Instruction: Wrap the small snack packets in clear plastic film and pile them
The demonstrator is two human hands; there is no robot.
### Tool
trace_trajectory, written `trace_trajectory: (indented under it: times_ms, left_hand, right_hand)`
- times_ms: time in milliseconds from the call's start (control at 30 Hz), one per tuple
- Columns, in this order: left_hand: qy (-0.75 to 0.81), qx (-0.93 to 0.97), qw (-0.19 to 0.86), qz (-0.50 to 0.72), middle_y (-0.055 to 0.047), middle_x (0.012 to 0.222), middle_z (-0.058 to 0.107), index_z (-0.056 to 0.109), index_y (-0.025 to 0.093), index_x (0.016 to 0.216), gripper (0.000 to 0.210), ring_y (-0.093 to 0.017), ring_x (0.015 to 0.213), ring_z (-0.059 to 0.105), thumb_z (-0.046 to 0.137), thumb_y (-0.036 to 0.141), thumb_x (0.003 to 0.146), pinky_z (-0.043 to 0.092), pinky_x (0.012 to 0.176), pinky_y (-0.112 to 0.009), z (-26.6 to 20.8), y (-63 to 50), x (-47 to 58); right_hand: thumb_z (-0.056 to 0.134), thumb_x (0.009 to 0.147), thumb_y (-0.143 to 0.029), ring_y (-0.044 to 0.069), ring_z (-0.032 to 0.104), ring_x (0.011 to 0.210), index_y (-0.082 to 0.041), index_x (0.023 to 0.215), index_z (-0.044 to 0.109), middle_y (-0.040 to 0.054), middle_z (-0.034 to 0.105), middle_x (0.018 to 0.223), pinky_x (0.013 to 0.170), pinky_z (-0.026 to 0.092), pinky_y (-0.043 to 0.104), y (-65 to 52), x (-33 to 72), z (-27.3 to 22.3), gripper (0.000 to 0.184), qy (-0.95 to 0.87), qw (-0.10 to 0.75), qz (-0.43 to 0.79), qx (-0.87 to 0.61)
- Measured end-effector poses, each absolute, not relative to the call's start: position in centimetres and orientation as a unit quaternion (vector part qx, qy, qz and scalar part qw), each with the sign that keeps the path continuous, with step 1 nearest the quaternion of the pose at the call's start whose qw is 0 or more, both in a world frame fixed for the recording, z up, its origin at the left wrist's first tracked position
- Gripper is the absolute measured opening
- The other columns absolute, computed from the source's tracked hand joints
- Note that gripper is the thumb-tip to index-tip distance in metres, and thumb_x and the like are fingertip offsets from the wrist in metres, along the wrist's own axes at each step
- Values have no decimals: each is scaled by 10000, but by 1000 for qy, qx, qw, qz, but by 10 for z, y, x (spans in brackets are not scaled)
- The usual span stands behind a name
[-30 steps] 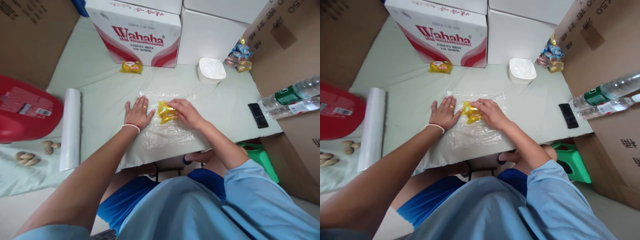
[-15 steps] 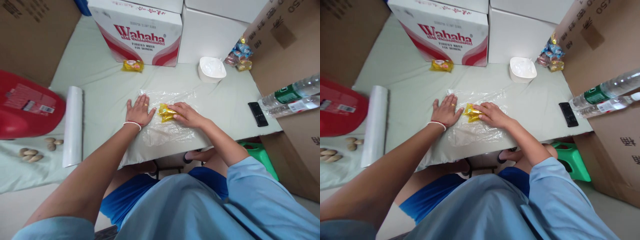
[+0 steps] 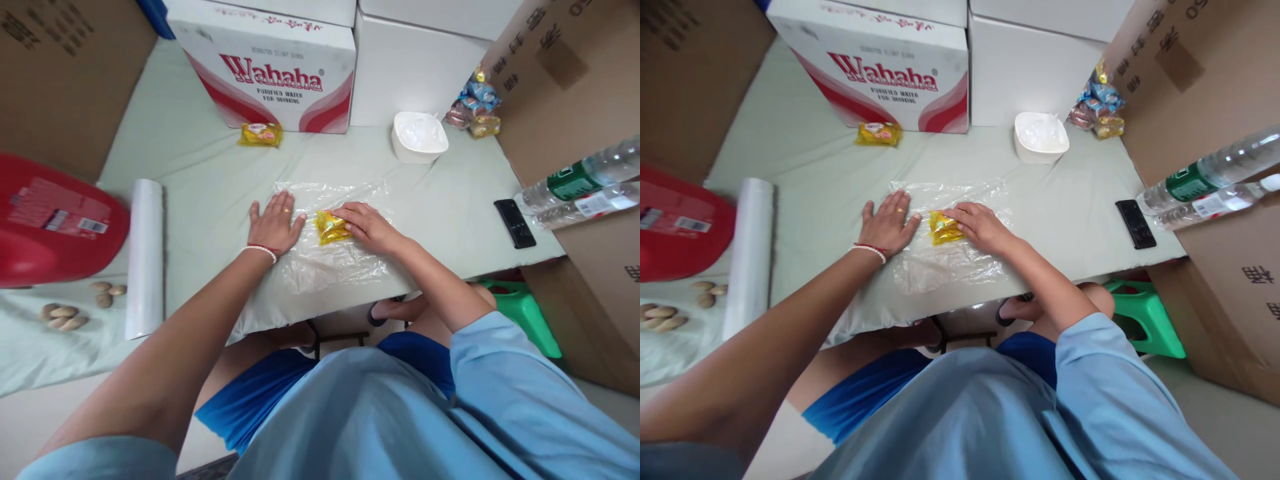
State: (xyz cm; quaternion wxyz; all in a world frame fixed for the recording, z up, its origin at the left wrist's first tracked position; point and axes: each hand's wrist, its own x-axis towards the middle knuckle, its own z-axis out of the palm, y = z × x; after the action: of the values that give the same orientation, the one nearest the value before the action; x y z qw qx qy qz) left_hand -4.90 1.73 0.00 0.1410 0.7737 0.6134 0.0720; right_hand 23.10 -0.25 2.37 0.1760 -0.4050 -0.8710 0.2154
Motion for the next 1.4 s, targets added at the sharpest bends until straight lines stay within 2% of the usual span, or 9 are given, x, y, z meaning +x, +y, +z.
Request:
trace_trajectory:
  times_ms: [133,233,367,567,733,867,1000,1200,1400]
  left_hand:
    - [643,742,155,110,-111,1771,186,387,156,1609,680,-295,1636,169,189,526,1074,148,1319,-591,21,18,-57]
    - [639,749,79,157,-77,1727,329,558,186,1481,584,-313,1630,168,297,507,1069,127,1333,-549,47,8,-54]
    - [491,842,74,213,-74,1619,502,582,235,1463,504,-276,1539,390,324,431,1076,291,1288,-491,59,-16,-32]
    - [365,886,127,254,-102,1438,670,649,253,1382,388,-281,1345,608,442,312,1059,502,1112,-498,18,-22,-14]
    - [357,882,119,284,-108,1405,685,680,232,1335,355,-288,1321,616,500,266,1031,513,1111,-515,9,-17,-16]
    - [330,892,123,282,-120,1420,675,669,208,1357,432,-273,1346,602,487,153,970,511,1136,-505,15,-16,-18]
    - [316,899,135,271,-105,1434,675,672,209,1366,510,-261,1375,596,450,105,920,502,1157,-502,18,-12,-25]
    - [308,907,169,230,-69,1421,695,727,257,1294,489,-245,1355,629,425,135,929,516,1133,-473,24,-3,-25]
    - [322,904,210,189,-53,1454,675,719,280,1331,611,-295,1369,614,502,136,778,434,1203,-531,36,0,-26]
  right_hand:
    - [412,1087,-287,271,525,1339,-387,1579,478,83,585,1456,1165,413,513,-5,230,24,507,-870,176,196,-418]
    - [428,1086,-287,280,523,1348,-365,1562,507,94,578,1474,1175,403,517,-9,229,22,488,-867,181,184,-427]
    - [424,1086,-300,290,521,1374,-352,1569,499,97,580,1500,1188,394,528,-13,225,18,491,-860,190,180,-438]
    - [497,1054,-499,341,471,1457,-231,1680,245,172,511,1585,1224,341,614,-22,232,25,726,-826,237,189,-475]
    - [535,1035,-552,334,525,1346,-246,1516,512,168,587,1420,1131,453,543,-76,244,36,571,-830,283,132,-462]
    - [718,914,-614,356,507,1318,-216,1465,568,184,579,1419,1115,439,550,-115,239,16,696,-852,236,90,-459]
    - [588,1042,-336,287,568,1156,-243,1219,732,127,691,1229,997,466,452,-115,227,2,246,-835,217,49,-503]
    - [511,1063,-344,191,637,951,-284,1212,758,62,692,1218,783,483,293,-69,226,33,295,-808,259,97,-520]
    - [610,1006,-386,188,655,937,-208,1019,796,80,713,1164,868,487,310,-9,226,50,258,-786,303,212,-495]
